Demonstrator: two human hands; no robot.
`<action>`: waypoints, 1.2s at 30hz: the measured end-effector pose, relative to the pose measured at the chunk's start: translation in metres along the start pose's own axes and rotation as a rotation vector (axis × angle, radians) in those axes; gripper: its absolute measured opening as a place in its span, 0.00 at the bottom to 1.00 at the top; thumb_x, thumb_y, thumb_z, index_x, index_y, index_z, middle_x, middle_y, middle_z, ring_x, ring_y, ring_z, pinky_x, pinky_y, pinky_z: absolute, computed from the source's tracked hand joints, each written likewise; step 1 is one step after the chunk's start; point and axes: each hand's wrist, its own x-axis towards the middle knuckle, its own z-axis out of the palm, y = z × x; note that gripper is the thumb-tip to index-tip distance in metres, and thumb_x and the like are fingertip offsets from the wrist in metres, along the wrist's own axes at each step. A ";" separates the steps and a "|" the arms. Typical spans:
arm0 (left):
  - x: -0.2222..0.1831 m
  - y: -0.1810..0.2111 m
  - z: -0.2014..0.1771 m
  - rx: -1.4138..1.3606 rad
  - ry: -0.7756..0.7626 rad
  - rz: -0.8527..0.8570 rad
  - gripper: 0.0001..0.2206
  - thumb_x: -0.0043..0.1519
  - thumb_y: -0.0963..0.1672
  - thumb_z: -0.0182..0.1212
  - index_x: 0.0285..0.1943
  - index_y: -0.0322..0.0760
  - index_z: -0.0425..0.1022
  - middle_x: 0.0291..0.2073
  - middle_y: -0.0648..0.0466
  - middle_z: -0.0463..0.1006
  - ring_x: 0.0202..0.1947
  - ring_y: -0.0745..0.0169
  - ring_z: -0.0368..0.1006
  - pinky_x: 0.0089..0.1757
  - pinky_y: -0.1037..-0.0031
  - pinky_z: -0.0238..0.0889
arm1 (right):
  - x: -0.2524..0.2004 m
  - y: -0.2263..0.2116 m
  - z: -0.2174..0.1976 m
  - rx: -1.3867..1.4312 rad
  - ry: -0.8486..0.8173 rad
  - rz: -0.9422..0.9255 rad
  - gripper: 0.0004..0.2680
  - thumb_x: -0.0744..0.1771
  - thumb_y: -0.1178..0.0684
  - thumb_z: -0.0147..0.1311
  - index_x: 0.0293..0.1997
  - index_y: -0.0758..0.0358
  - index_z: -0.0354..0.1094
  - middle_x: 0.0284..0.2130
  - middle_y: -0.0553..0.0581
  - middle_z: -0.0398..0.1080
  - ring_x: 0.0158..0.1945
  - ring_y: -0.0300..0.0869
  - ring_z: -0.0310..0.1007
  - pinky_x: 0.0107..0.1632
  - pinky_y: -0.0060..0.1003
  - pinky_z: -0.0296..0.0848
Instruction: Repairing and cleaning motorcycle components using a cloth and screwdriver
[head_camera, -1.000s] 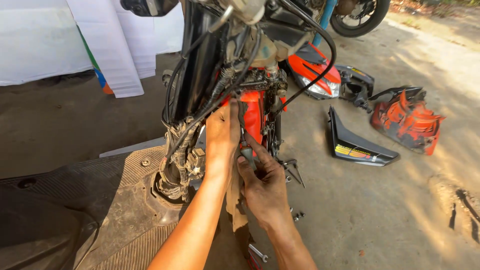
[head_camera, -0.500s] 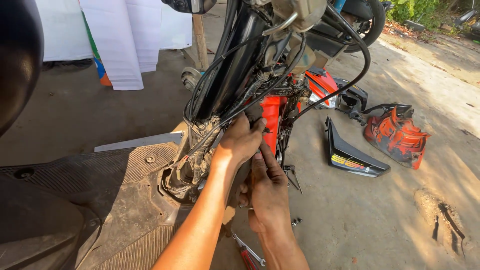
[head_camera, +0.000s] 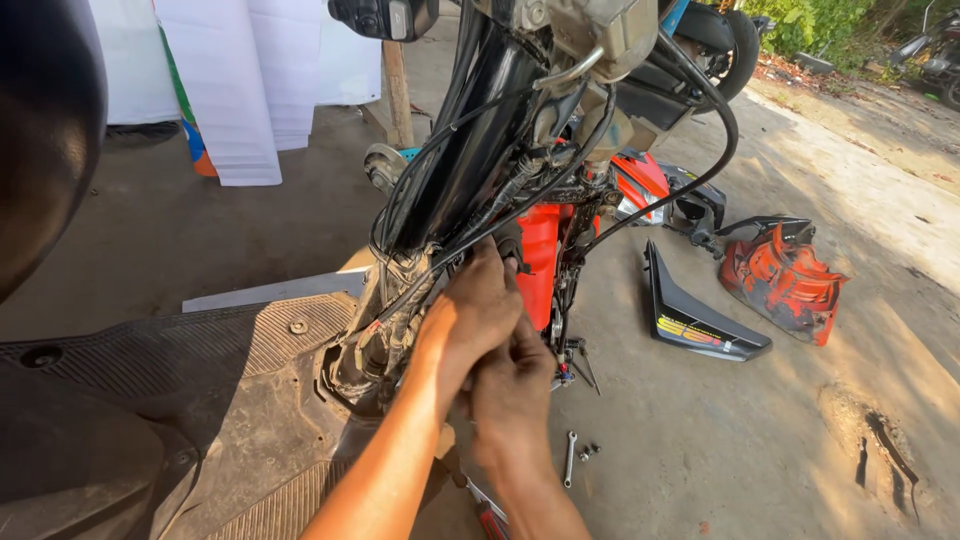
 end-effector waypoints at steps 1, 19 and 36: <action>0.000 0.004 0.003 0.003 0.004 0.001 0.26 0.67 0.44 0.43 0.73 0.24 0.46 0.47 0.34 0.78 0.40 0.35 0.79 0.43 0.53 0.72 | 0.010 -0.003 -0.012 0.003 -0.004 -0.002 0.14 0.70 0.61 0.44 0.60 0.59 0.75 0.21 0.54 0.67 0.13 0.33 0.51 0.14 0.31 0.47; 0.015 -0.007 0.025 0.020 0.234 0.077 0.36 0.55 0.36 0.52 0.76 0.26 0.45 0.49 0.38 0.78 0.45 0.40 0.78 0.44 0.54 0.72 | 0.029 0.014 -0.022 -0.075 -0.011 -0.135 0.11 0.68 0.62 0.51 0.55 0.65 0.74 0.33 0.57 0.74 0.30 0.37 0.65 0.32 0.31 0.64; 0.002 0.003 0.008 0.347 0.171 0.140 0.35 0.56 0.37 0.58 0.72 0.19 0.46 0.50 0.31 0.75 0.37 0.35 0.80 0.38 0.50 0.75 | 0.017 0.033 -0.011 0.149 -0.067 -0.138 0.09 0.68 0.65 0.49 0.52 0.73 0.73 0.42 0.64 0.78 0.37 0.41 0.73 0.38 0.32 0.74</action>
